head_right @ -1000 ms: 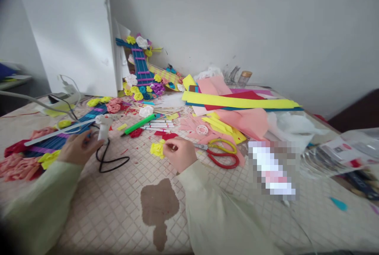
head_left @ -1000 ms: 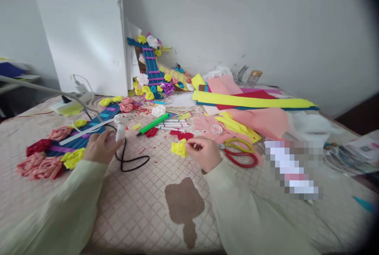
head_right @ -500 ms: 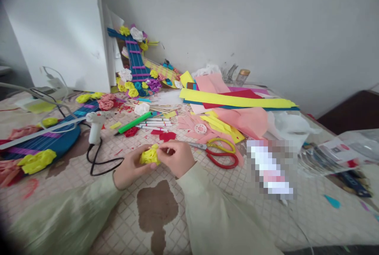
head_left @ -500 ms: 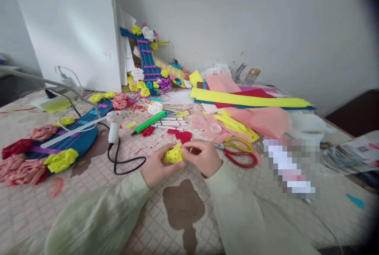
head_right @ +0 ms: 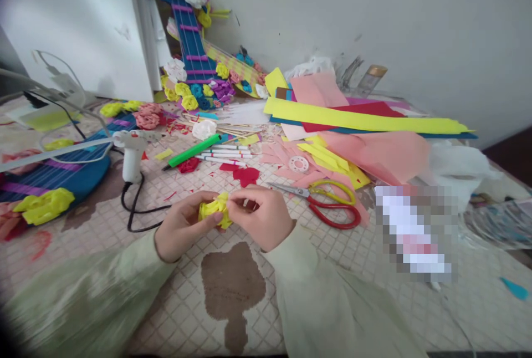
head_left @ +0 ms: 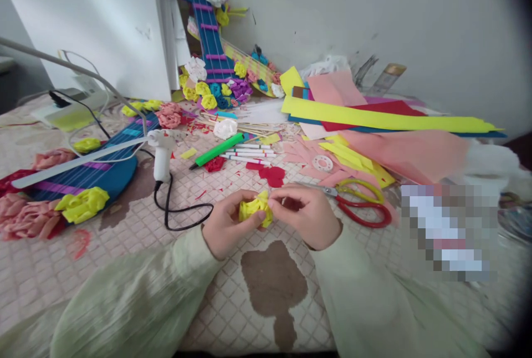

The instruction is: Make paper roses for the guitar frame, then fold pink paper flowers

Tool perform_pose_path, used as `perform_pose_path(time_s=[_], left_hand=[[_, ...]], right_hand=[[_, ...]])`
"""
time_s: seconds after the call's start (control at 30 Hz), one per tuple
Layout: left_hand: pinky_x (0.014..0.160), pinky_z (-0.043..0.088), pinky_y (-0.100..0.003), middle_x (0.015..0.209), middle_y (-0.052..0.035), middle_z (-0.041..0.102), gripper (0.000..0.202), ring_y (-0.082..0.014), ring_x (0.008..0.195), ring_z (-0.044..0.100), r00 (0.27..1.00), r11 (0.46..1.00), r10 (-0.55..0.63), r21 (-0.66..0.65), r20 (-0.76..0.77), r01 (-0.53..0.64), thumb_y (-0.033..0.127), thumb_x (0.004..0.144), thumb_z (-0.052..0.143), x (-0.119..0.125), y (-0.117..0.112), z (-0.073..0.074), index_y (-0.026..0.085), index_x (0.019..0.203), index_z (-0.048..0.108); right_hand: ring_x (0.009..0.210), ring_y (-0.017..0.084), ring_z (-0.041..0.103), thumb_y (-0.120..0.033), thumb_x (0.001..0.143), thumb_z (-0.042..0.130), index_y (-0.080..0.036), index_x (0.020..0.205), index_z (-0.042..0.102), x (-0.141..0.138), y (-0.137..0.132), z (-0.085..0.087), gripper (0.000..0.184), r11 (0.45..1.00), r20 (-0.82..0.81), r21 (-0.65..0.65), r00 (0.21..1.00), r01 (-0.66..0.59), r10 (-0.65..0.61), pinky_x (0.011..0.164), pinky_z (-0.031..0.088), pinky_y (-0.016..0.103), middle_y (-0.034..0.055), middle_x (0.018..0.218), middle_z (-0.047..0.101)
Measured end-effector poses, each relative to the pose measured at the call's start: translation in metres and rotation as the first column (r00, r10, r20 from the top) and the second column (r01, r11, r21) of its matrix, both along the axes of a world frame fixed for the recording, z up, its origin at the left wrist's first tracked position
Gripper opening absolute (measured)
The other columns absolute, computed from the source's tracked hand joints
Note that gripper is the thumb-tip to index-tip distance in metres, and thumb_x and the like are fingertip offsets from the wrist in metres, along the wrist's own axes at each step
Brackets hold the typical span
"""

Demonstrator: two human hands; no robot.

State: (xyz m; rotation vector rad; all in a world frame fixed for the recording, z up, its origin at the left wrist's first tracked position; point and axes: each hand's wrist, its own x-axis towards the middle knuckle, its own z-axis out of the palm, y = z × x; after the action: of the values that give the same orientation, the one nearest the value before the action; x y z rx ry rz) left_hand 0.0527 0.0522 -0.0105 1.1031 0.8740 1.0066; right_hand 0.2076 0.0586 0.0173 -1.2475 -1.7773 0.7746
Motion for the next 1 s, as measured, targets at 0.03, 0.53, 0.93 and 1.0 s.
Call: perform_pose_path(time_s=[0.03, 0.53, 0.93, 1.0], left_hand=[[0.055, 0.052, -0.023, 0.070, 0.0004, 0.056, 0.030, -0.0090, 0.056, 0.057, 1.000, 1.000, 0.000, 0.007, -0.015, 0.000, 0.027, 0.064, 0.066, 0.000, -0.001, 0.000, 0.014, 0.085, 0.050], [0.065, 0.047, -0.025, 0.081, -0.0048, 0.063, 0.021, -0.0142, 0.070, 0.058, 0.830, 0.862, 0.220, 0.501, -0.512, 0.081, 0.025, 0.072, 0.056, -0.010, 0.001, 0.003, 0.016, 0.091, 0.056], [0.063, 0.047, -0.023, 0.078, -0.0034, 0.063, 0.021, -0.0131, 0.069, 0.057, 0.904, 0.921, 0.168, 0.389, -0.393, -0.002, 0.025, 0.070, 0.059, -0.008, 0.001, 0.001, 0.016, 0.089, 0.058], [0.064, 0.046, -0.023, 0.079, -0.0033, 0.063, 0.021, -0.0132, 0.070, 0.057, 0.905, 0.920, 0.167, 0.392, -0.390, 0.000, 0.025, 0.070, 0.060, -0.008, 0.002, 0.000, 0.016, 0.089, 0.058]], right_hand=[[0.054, 0.011, 0.052, -0.016, 0.068, 0.057, -0.017, 0.066, 0.064, 0.000, 0.000, 0.000, 0.007, 1.000, -0.005, -0.003, 1.000, 0.001, -0.001, 0.049, 0.041, 0.021, 0.0012, 0.064, 0.063], [0.051, 0.009, 0.048, -0.017, 0.065, 0.060, -0.017, 0.067, 0.061, 0.000, 0.000, 0.002, 0.002, 0.991, -0.033, -0.126, 0.998, -0.049, 0.045, 0.047, 0.041, 0.020, -0.0014, 0.061, 0.059], [0.052, 0.010, 0.049, -0.022, 0.066, 0.060, -0.016, 0.069, 0.059, 0.001, 0.002, -0.003, 0.007, 0.965, -0.099, -0.247, 0.993, -0.094, 0.071, 0.049, 0.042, 0.021, -0.0004, 0.061, 0.058], [0.053, 0.010, 0.049, -0.022, 0.065, 0.060, -0.016, 0.069, 0.059, 0.000, 0.002, -0.004, 0.007, 0.959, -0.110, -0.265, 0.992, -0.097, 0.070, 0.049, 0.042, 0.022, -0.0003, 0.061, 0.058]])
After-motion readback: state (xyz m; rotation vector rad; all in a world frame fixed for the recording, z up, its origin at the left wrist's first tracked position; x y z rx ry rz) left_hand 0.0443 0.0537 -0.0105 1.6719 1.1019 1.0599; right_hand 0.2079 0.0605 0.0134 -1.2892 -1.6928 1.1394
